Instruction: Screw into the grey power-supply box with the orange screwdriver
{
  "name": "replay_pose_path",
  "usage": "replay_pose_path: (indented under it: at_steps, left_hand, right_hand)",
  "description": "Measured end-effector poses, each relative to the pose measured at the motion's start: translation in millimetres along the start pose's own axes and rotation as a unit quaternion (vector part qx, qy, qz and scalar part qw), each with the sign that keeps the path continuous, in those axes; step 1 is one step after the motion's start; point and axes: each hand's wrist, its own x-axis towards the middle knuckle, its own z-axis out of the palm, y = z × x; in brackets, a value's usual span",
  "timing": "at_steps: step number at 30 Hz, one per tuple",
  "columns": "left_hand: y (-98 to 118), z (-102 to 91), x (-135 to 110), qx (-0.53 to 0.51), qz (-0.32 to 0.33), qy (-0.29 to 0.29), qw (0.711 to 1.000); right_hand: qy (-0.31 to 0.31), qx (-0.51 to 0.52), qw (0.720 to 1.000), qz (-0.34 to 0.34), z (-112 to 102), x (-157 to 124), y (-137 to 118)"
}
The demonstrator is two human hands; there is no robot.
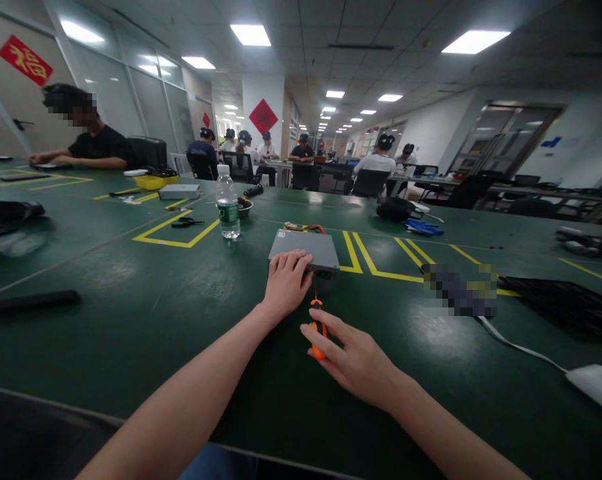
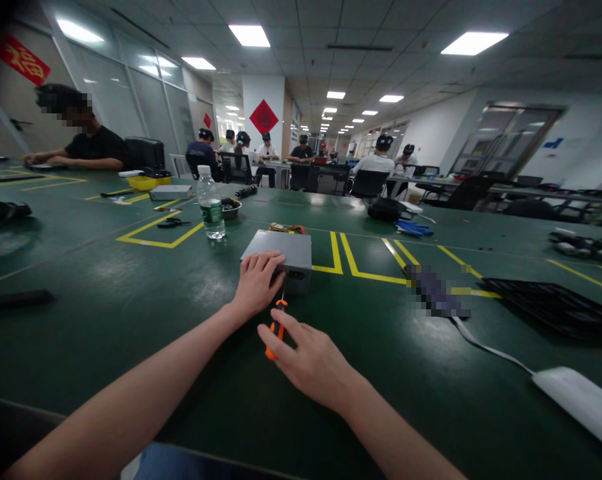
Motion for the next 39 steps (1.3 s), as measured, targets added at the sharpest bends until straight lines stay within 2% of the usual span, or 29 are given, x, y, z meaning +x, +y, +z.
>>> replay_pose_path:
  at_steps: [2, 8, 11, 17, 25, 39]
  left_hand:
    - [0, -0.3, 0, 0.0, 0.0, 0.001, 1.0]
    - [0, -0.6, 0, 0.001, 0.002, 0.004, 1.0]
    - [0, -0.1, 0, 0.002, 0.001, 0.003, 1.0]
    - [-1, 0.9, 0, 0.001, 0.002, 0.003, 1.0]
    - [0, 0.1, -1, -0.002, 0.003, 0.005, 1.0]
    - [1, -1.8, 0, 0.003, 0.005, 0.003, 1.0]
  right_hand:
    - [0.002, -0.022, 1.0, -0.012, 1, -1, 2]
    - [0.093, -0.049, 0.994, -0.009, 8, 1, 7]
    - [0.085, -0.05, 0.995, -0.004, 9, 2, 6]
    - [0.029, -0.07, 0.997, -0.017, 4, 2, 4]
    - [0.112, -0.072, 0.991, -0.019, -1, -5, 13]
    - [0.108, -0.067, 0.991, 0.03, -1, -17, 24]
